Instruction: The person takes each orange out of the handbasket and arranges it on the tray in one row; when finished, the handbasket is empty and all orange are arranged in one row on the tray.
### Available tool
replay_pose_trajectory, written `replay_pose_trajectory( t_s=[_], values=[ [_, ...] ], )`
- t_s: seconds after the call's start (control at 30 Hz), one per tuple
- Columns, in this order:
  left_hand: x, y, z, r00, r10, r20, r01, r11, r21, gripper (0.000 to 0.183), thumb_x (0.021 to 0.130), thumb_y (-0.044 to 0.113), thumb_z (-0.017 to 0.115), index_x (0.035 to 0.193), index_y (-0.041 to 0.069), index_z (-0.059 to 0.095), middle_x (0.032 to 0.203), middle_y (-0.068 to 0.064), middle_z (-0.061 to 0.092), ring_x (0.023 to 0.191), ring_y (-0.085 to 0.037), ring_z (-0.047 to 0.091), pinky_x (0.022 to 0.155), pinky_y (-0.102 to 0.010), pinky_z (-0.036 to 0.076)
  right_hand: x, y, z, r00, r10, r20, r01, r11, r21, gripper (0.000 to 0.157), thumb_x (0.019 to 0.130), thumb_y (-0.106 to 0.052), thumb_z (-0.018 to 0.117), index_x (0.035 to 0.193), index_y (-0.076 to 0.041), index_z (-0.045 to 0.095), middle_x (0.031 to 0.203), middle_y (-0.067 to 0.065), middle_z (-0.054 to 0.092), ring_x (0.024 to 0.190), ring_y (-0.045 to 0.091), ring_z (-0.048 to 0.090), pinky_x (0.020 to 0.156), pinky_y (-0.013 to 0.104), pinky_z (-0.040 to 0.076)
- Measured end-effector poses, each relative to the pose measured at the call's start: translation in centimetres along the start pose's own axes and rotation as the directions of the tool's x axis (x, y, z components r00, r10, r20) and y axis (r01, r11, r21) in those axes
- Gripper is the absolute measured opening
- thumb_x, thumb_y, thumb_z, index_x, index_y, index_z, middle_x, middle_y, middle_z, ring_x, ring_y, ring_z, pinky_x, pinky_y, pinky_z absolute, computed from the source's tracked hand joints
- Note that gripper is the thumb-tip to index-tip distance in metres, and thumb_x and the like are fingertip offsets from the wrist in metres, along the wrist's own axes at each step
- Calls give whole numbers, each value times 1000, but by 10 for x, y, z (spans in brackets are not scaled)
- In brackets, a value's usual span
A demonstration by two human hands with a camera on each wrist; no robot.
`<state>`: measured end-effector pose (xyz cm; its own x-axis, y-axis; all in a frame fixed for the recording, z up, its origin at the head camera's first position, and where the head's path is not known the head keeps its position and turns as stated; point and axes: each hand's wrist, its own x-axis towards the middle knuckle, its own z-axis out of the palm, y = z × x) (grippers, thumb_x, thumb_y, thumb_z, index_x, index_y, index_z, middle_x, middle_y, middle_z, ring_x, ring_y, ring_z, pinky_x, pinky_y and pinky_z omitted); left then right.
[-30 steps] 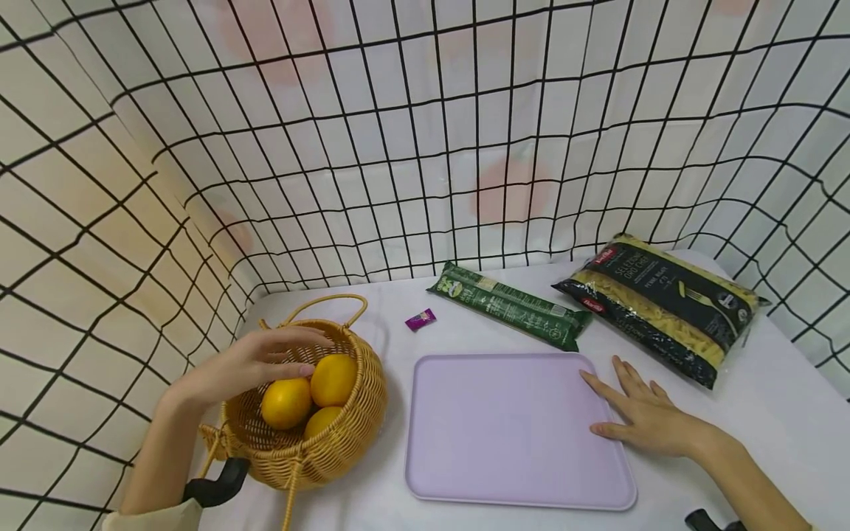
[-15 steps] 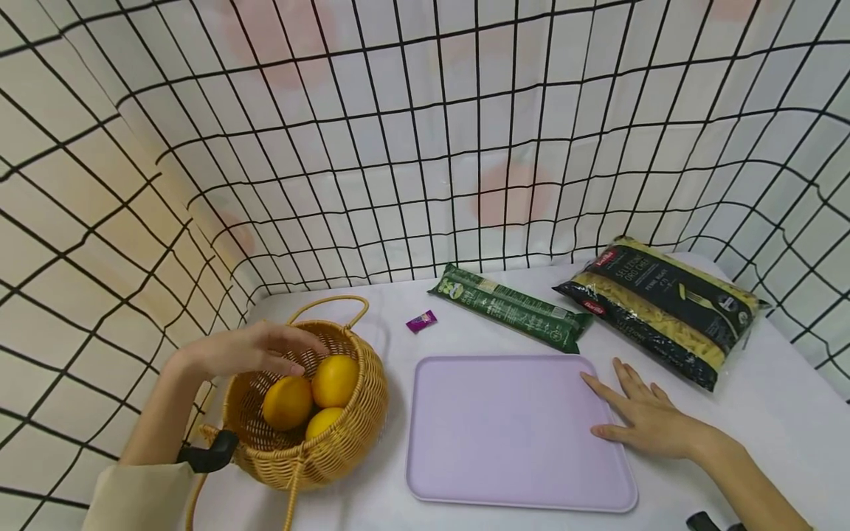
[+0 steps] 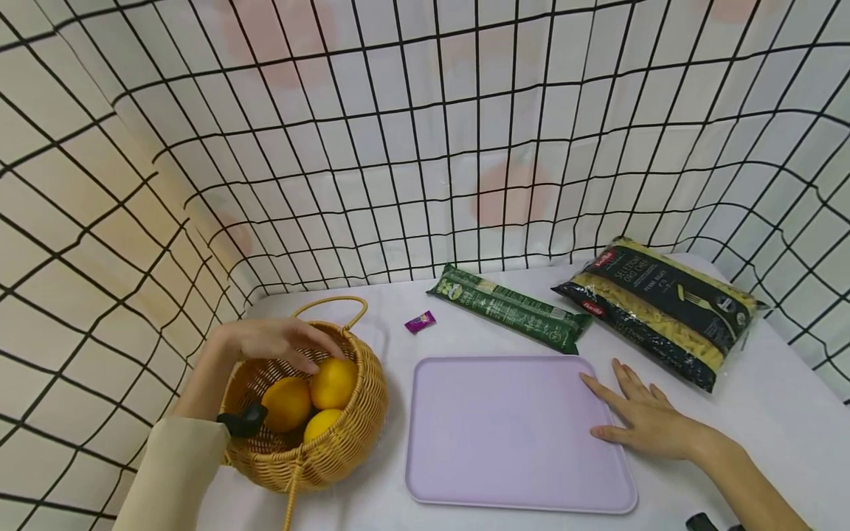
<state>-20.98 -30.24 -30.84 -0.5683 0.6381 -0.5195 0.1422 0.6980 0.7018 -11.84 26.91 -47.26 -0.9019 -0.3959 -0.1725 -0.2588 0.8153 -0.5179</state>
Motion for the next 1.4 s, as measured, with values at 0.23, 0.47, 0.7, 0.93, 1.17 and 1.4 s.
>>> replay_pose_trajectory(
  t_s=[0.23, 0.47, 0.7, 0.93, 1.17, 1.4],
  values=[
    [23, -18, 2, 995, -52, 81, 56, 997, -46, 40, 99, 10, 65, 139, 13, 67, 155, -10, 52, 145, -32, 43, 122, -54, 34, 1, 0, 0, 1000, 3, 2, -3, 1000, 7, 83, 94, -46, 71, 163, -24, 31, 162, 46, 5, 148, 66, 7, 109, 85, 5],
    [29, -32, 5, 998, -41, 50, 44, 998, -50, 36, 96, 4, 65, 132, 10, 71, 147, -12, 59, 134, -29, 48, 101, -32, 48, 0, 0, 1, 1000, -4, -5, 4, 1000, 2, 83, 94, -46, 71, 163, -28, 30, 162, 46, 6, 148, 66, 8, 108, 86, 6],
    [26, -37, 5, 996, -72, 52, 76, 993, -94, 33, 96, 3, 66, 129, 7, 69, 139, -14, 59, 118, -26, 50, 93, -34, 50, 0, 1, 2, 1000, -6, -9, 6, 1000, 6, 82, 94, -47, 70, 163, -29, 29, 162, 45, 5, 148, 66, 8, 109, 85, 5],
    [26, -36, 7, 993, -89, 74, 97, 988, -118, 36, 97, 3, 66, 133, 8, 67, 139, -14, 56, 112, -23, 52, 91, -33, 51, 0, 2, 1, 1000, -9, -10, 10, 1000, 15, 82, 95, -46, 70, 163, -29, 29, 162, 45, 4, 148, 66, 7, 108, 86, 4],
    [27, -35, 7, 990, -122, 72, 129, 985, -113, 42, 97, 5, 68, 138, 10, 63, 147, -14, 50, 120, -27, 49, 97, -33, 49, 0, 2, 1, 1000, -9, -14, 9, 1000, 10, 83, 94, -45, 71, 163, -26, 30, 162, 46, 5, 148, 67, 7, 108, 86, 4],
    [26, -39, 8, 992, -91, 85, 102, 984, -144, 42, 97, 6, 69, 138, 7, 61, 145, -16, 51, 119, -27, 50, 96, -34, 49, 0, 3, 2, 1000, -14, -16, 14, 1000, 15, 82, 94, -47, 70, 164, -28, 29, 163, 45, 4, 150, 65, 6, 109, 86, 4]
  ],
)
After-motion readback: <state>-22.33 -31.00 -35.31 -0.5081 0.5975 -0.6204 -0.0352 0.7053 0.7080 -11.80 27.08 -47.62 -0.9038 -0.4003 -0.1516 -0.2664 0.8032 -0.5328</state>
